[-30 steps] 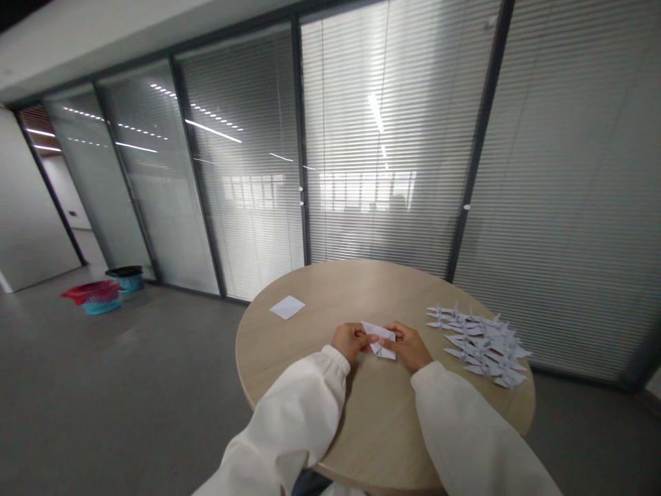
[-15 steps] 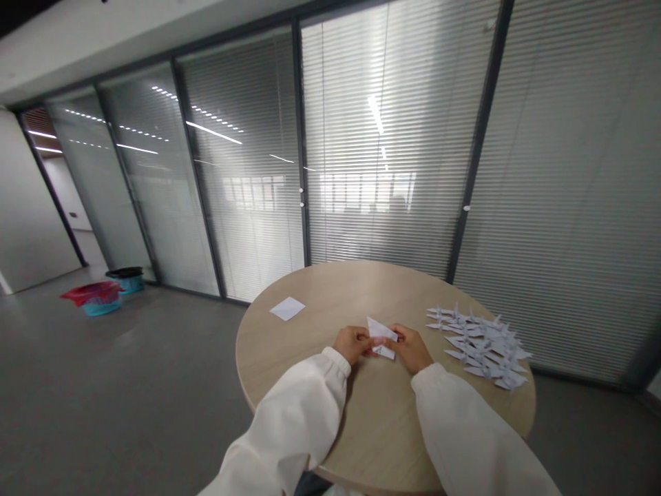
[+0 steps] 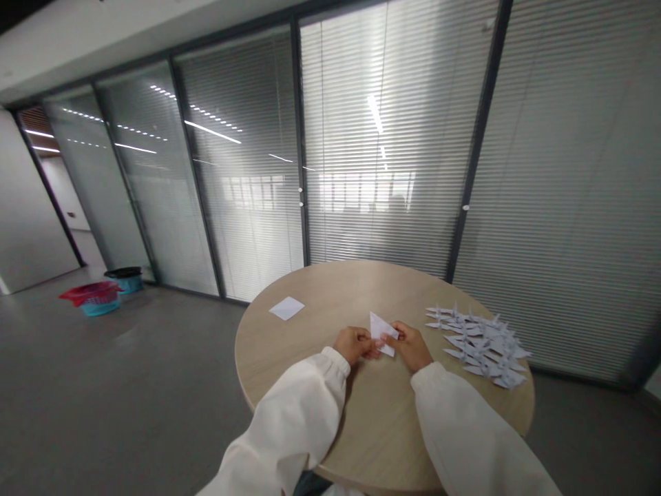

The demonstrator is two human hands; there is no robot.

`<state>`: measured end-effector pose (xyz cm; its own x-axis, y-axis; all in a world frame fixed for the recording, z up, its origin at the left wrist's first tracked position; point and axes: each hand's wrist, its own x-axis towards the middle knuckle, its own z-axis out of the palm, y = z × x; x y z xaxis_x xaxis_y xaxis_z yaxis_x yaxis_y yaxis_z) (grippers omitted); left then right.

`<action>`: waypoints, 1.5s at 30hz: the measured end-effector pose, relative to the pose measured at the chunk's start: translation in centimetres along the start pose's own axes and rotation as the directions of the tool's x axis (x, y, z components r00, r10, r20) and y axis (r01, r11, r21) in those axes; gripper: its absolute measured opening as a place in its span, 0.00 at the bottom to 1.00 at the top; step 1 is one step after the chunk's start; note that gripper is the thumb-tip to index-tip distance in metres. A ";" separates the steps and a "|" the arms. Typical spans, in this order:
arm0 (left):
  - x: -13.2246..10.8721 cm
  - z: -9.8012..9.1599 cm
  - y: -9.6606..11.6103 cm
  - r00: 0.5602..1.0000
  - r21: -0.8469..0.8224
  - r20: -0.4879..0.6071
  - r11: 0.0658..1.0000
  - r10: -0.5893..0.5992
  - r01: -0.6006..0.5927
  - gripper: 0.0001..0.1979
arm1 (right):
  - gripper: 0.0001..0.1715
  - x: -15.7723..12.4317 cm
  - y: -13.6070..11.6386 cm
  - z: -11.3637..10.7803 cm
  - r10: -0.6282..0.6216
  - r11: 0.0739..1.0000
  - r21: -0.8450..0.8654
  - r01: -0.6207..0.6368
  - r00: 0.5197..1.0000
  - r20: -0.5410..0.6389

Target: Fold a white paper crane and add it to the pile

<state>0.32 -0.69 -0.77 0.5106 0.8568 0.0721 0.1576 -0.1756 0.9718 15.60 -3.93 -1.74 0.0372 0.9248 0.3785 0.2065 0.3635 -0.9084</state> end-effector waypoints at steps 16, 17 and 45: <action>-0.4 -0.1 0.3 0.999 0.039 0.039 0.999 -0.005 0.003 0.21 | 0.14 0.1 0.3 -0.1 0.019 1.000 -0.003 -0.019 0.999 0.029; -0.5 -0.1 0.4 0.999 0.044 0.037 0.999 -0.002 0.000 0.22 | 0.14 0.1 0.3 -0.1 0.021 1.000 -0.002 -0.021 0.999 0.036; 0.2 -0.3 -0.4 0.997 0.081 -0.044 0.995 0.057 -0.053 0.22 | 0.24 0.1 0.4 -0.3 0.097 0.989 0.107 -0.098 0.995 0.014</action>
<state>0.13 -0.31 -1.08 0.4809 0.8660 0.1372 0.1979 -0.2597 0.9452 16.00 -3.78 -1.98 0.0432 0.9573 0.2857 0.0960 0.2807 -0.9550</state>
